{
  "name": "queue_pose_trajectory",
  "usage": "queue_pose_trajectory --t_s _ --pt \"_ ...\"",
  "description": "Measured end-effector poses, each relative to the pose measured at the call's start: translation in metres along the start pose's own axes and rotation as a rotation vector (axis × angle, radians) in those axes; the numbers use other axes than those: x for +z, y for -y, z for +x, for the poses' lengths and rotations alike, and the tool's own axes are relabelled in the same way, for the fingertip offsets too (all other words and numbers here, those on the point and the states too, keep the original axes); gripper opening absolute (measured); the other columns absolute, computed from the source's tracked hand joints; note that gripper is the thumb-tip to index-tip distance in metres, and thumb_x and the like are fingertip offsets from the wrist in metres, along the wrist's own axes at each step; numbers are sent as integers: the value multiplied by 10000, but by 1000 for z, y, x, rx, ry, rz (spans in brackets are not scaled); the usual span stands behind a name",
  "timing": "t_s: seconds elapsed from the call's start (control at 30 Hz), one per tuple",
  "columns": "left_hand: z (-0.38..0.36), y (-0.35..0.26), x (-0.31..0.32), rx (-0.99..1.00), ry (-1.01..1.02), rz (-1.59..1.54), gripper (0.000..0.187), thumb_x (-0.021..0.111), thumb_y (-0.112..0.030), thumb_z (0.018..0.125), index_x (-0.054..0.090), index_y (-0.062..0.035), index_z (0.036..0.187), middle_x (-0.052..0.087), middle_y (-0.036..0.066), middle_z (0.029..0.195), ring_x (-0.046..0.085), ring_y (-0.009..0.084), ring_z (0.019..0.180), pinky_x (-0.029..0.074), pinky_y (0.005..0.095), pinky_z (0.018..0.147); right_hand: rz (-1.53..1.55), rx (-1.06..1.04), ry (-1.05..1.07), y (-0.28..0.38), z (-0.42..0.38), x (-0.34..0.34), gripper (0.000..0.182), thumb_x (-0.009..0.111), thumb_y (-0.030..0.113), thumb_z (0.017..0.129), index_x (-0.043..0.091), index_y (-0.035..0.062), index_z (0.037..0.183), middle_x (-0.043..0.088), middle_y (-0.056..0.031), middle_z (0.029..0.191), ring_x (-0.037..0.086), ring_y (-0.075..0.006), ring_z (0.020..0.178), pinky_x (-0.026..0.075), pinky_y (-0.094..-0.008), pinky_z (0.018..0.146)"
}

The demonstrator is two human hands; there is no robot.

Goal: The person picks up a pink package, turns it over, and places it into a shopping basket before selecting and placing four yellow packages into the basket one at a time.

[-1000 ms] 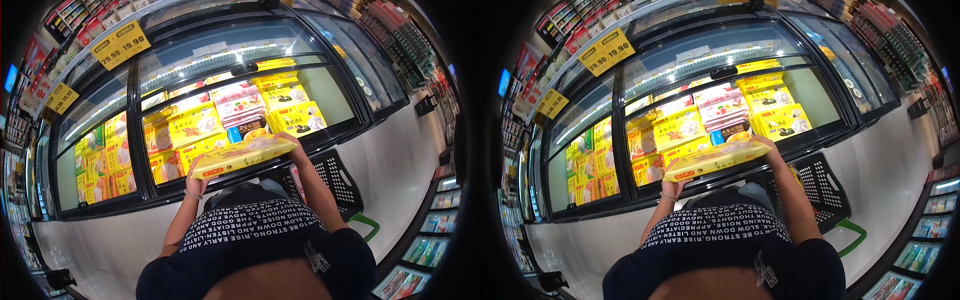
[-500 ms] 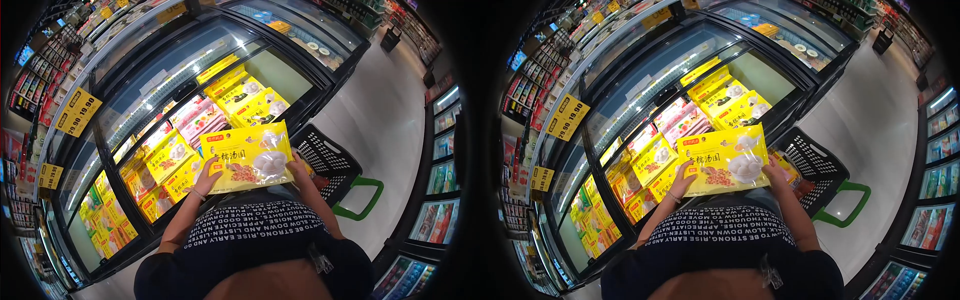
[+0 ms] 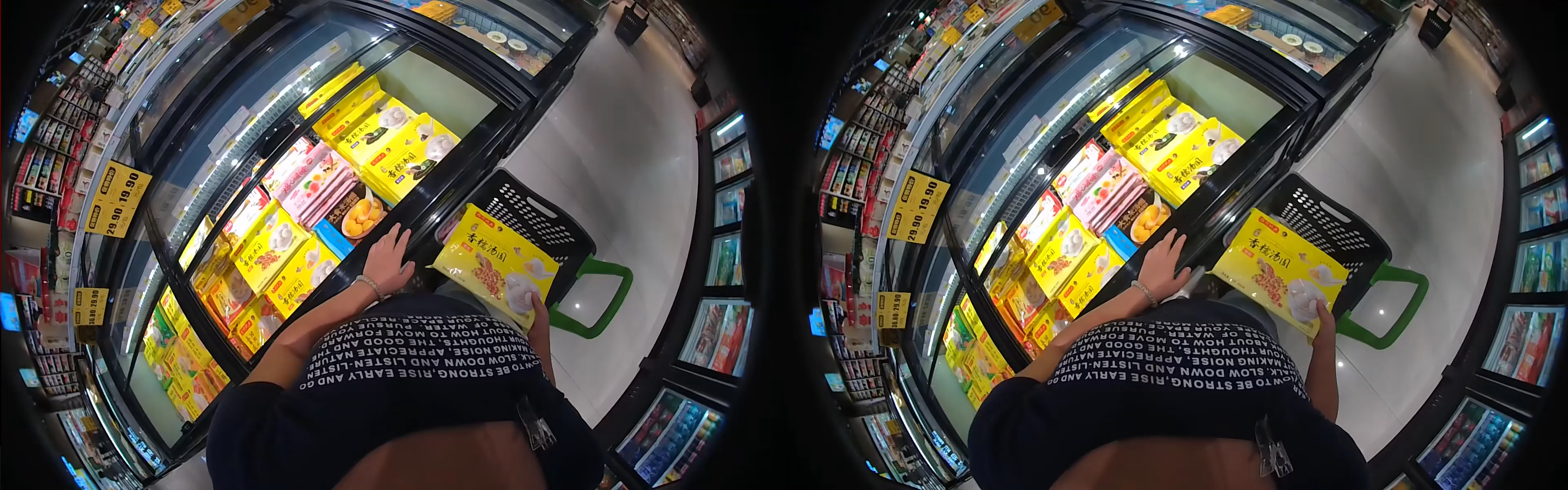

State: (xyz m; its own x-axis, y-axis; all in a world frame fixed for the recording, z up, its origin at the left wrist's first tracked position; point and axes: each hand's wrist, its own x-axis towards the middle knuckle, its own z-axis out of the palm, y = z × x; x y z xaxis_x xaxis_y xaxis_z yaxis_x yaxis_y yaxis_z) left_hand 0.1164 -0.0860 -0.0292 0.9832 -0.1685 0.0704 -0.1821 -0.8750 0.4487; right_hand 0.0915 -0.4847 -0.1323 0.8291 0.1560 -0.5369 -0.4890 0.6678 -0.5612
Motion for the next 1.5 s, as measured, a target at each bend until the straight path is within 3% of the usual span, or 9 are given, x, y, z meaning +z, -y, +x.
queue_pose_trajectory --t_s 0.4,0.53,0.63,0.67,0.97,1.1,1.13,1.33,1.5 --pt "3 -1 5 8 -55 -4 592 579 -195 694 395 -35 1233 318 206 1308 408 354 1093 348 424 892 145 -32 -625 -44 81 -23 407 492 58 844 374 28 1232 501 -142 1128 533 -287 1002 449 -411 860" --pt "2 -2 4 -5 -51 3 594 580 -197 696 391 -41 1238 316 201 1312 402 351 1106 344 424 899 66 19 -480 -59 114 -24 440 455 -31 795 383 24 1226 500 -132 1129 514 -277 1034 420 -439 880" --pt "2 -3 3 -15 -45 9 599 582 -196 695 388 -43 1241 312 202 1314 398 350 1111 342 425 901 -647 196 -589 -46 121 0 427 421 3 809 379 44 1232 524 -118 1090 562 -224 938 486 -399 787" --pt "2 -3 4 -18 -41 9 601 582 -196 695 386 -44 1242 310 202 1315 396 350 1112 342 425 901 -707 29 -513 -47 122 6 416 407 18 796 412 44 1212 551 -96 972 571 -169 760 491 -321 607" --pt "5 0 -10 -131 -89 -325 410 602 -177 703 523 -68 1090 461 168 1221 462 322 1097 367 372 924 -411 268 -128 -57 155 -13 86 471 91 793 501 113 870 523 -30 715 509 -137 518 424 -259 434" --pt "6 3 -13 -150 -89 -363 360 597 -145 716 539 -66 1063 492 154 1195 479 302 1091 379 345 920 -801 305 -346 -66 143 -7 52 479 149 765 494 118 726 502 -16 612 466 -113 449 366 -220 402" --pt "6 4 -12 -155 -93 -368 350 596 -144 718 544 -69 1056 495 149 1193 482 298 1088 381 343 918 -1006 387 -104 -61 143 -11 84 483 172 760 503 108 709 511 -20 628 491 -119 481 368 -216 409" --pt "9 9 -10 -163 -110 -433 285 595 -143 725 573 -66 998 526 148 1145 503 288 1059 391 331 899 -845 427 -185 -56 138 6 142 479 200 796 556 82 817 560 -44 710 542 -137 575 421 -227 502" --pt "12 16 -6 -187 -140 -532 223 591 -108 735 586 -53 950 555 151 1072 521 277 1023 391 333 892 -780 -6 -184 -16 159 80 180 469 136 840 550 27 958 588 -69 784 573 -140 617 454 -231 558"
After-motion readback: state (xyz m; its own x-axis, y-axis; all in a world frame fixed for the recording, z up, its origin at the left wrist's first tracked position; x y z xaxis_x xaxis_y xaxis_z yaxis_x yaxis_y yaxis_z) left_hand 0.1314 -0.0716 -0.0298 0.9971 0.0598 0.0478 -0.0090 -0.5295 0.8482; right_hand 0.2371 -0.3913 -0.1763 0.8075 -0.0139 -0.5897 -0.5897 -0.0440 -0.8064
